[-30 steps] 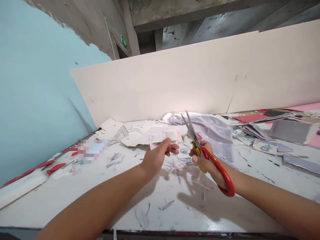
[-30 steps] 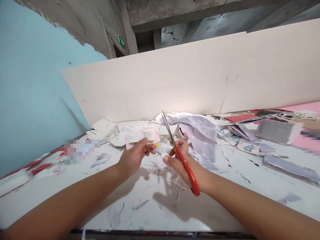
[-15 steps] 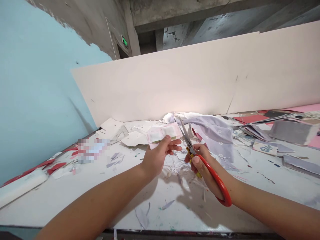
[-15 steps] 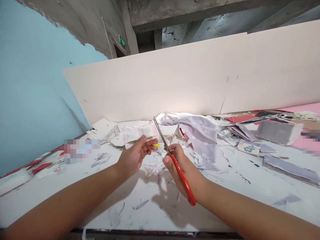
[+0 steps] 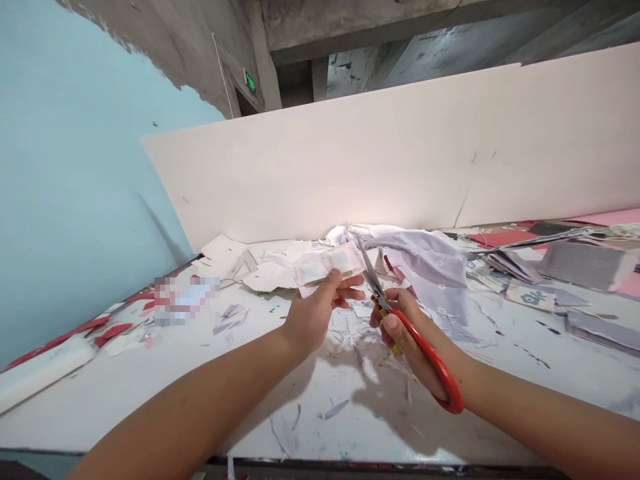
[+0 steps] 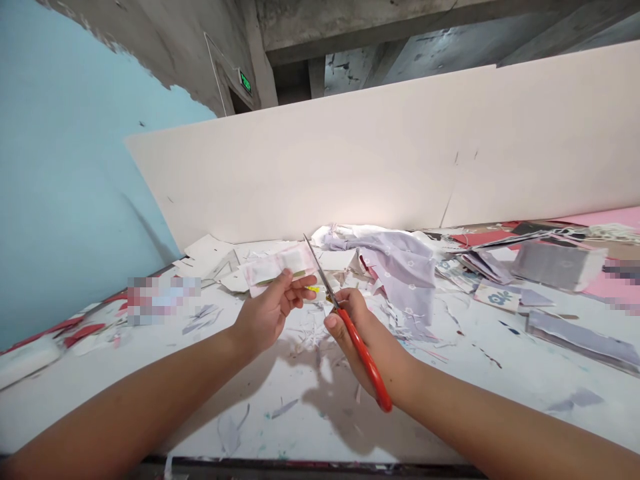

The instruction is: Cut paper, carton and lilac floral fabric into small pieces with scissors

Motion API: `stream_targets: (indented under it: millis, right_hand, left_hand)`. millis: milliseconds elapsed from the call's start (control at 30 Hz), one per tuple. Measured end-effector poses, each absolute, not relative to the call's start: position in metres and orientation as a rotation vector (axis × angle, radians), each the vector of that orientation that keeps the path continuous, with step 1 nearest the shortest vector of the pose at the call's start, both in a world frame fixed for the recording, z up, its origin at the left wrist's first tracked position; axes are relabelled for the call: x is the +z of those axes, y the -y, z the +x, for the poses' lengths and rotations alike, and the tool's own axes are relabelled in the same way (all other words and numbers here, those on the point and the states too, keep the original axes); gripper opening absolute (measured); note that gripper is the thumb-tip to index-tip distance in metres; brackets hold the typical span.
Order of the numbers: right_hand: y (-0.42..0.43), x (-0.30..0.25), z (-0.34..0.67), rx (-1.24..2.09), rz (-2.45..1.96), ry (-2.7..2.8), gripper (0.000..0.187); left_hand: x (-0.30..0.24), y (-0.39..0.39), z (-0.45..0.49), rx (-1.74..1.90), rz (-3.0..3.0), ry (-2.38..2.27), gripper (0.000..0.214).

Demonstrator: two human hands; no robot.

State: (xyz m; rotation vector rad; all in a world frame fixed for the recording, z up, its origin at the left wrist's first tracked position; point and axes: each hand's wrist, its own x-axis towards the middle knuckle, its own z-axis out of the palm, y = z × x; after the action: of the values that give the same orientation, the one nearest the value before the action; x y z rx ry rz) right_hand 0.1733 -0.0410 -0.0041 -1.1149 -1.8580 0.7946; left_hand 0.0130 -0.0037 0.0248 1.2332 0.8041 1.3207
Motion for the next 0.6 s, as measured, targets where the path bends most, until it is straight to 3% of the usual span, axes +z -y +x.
stream_targets:
  millis: [600]
  right_hand:
    - [0.043,-0.0041,0.1694,0.812,-1.102,1.785,0.047]
  left_hand:
    - [0.0236,0.004,0.0134,1.311,1.239,-0.828,0.035]
